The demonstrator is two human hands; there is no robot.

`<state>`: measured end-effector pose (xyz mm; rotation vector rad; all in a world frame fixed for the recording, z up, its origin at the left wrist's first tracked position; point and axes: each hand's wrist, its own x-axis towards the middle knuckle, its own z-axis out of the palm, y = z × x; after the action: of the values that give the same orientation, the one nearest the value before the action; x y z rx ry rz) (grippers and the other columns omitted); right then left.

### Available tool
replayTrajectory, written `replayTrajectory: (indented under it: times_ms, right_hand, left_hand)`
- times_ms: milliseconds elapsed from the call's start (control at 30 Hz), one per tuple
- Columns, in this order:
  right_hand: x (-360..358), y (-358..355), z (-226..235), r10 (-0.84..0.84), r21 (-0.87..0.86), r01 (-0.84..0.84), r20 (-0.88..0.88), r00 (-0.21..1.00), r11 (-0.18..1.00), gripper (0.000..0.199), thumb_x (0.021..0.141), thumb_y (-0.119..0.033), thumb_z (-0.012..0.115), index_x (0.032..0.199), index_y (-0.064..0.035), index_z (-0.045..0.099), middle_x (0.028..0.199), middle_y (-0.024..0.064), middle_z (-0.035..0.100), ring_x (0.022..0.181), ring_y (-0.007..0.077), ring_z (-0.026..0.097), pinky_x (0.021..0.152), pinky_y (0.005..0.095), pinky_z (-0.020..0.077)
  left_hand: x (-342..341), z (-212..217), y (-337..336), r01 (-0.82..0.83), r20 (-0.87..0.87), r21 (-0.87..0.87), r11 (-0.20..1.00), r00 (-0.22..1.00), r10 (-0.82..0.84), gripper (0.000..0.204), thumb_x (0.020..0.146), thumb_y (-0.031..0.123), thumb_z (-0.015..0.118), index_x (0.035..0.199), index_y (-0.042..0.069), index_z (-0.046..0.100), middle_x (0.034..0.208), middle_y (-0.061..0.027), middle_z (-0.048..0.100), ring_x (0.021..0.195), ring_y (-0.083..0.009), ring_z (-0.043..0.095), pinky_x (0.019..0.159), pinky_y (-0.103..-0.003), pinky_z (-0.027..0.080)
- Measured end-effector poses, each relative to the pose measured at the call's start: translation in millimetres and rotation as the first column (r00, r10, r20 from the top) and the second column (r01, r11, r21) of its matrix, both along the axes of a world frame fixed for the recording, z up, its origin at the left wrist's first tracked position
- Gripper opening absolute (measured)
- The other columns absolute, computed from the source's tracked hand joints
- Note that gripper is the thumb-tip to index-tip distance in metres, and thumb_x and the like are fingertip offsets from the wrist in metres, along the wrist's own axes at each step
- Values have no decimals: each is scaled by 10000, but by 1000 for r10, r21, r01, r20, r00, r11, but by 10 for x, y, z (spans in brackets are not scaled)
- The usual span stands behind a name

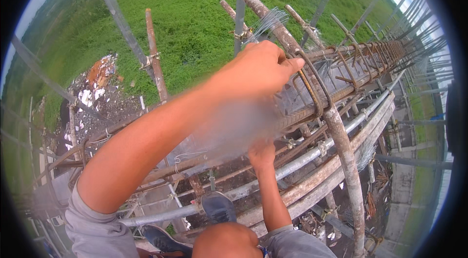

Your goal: The person assembles a rebar cage on a construction scaffold by bending and tying steel reinforcement bars into a rectangular frame. They repeatedly pick up rebar pieces, bend them into shape, and secure them to the existing structure using wire ties.

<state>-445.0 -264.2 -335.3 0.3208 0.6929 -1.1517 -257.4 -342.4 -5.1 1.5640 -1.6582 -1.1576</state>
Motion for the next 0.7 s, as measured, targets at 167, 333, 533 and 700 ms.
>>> replayTrajectory:
  times_ms: [167,333,533,700]
  right_hand:
    - [1159,832,-228,655,-90,-661,-90,750,745,552,1077,-493,384,1372,-45,518,1255,140,617,1022,203,587,905,348,511]
    - [2285,1441,-214,945,4,-954,-139,296,299,619,1089,-464,366,1559,-66,311,1487,185,476,1310,323,496,1114,427,390]
    - [2701,1604,54,876,-235,-940,-468,-115,-249,715,1082,-381,470,1615,-69,111,1574,187,379,1412,281,405,1165,413,349]
    - [2868,1984,-261,914,-352,-932,-400,64,-89,630,998,-659,446,1255,-94,556,1096,143,635,1053,252,601,959,472,470]
  left_hand:
    - [1309,566,1240,-109,837,-67,992,535,116,504,941,406,656,760,-62,703,723,-258,668,709,-430,680,688,-477,551]
    - [1934,557,2459,-445,998,8,896,65,24,577,933,510,640,696,-17,641,635,-230,613,680,-437,643,620,-515,489]
    - [2160,-37,3092,-520,945,11,854,285,161,518,941,451,655,746,-26,600,684,-259,625,713,-484,627,636,-551,482]
    - [2339,-281,3234,-600,726,-1,800,550,413,327,982,263,625,819,-15,567,620,-156,632,574,-325,616,557,-446,458]
